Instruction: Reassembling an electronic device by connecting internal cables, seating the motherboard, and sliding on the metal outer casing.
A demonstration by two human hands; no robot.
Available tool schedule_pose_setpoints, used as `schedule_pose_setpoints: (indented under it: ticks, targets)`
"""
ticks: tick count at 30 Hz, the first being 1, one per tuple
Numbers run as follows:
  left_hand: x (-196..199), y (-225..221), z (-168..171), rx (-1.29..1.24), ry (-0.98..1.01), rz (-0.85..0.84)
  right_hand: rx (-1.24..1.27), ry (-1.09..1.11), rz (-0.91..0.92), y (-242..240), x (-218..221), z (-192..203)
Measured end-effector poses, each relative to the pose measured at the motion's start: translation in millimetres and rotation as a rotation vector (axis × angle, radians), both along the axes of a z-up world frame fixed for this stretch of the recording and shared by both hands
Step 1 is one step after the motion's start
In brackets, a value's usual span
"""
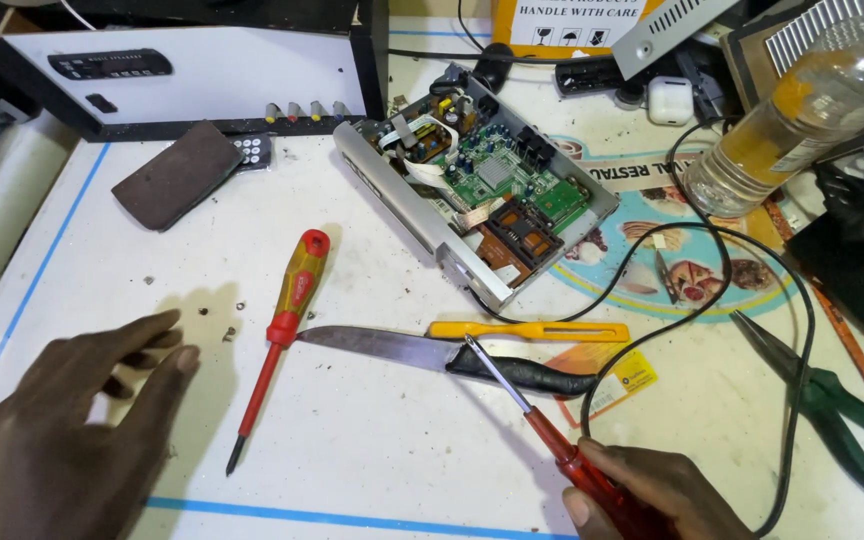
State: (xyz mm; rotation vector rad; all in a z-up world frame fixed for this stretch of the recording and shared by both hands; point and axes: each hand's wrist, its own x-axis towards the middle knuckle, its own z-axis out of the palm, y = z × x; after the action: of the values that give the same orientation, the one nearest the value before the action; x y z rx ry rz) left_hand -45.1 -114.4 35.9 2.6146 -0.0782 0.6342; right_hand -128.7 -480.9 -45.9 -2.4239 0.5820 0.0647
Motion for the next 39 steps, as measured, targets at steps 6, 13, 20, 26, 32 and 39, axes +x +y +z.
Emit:
schedule_pose_setpoints:
  ticks: [6, 13, 20, 26, 32, 39]
  targets:
    - [-25.5, 48.6, -18.9, 0.182, 0.598, 0.291, 0.069, -0.005, 0.285, -28.0, 6.0, -30.4]
    - [-40.0, 12.3, 2.4, 0.067, 0.387, 0.324, 0.064, -0.108, 0.310, -32.2, 4.5, -36.8]
    - [0.3, 15.9, -13.4, -0.107, 0.280, 0.140, 0.026, 0.182, 0.061, -7.3, 6.9, 5.5]
    - [24.0, -21.8, 12.7, -0.136, 0.235, 0.032, 0.027, 0.170, 0.061, -6.7, 4.0, 0.7]
    - [64.1, -111.5, 28.2, -0.094, -0.122, -0.615, 0.355, -0.548, -0.214, 15.3, -11.4, -3.1]
    - [97.8, -162.6, -1.5, 0.159, 0.163, -0.648, 0.667, -0.488, -0.583, 29.3, -4.3, 29.6]
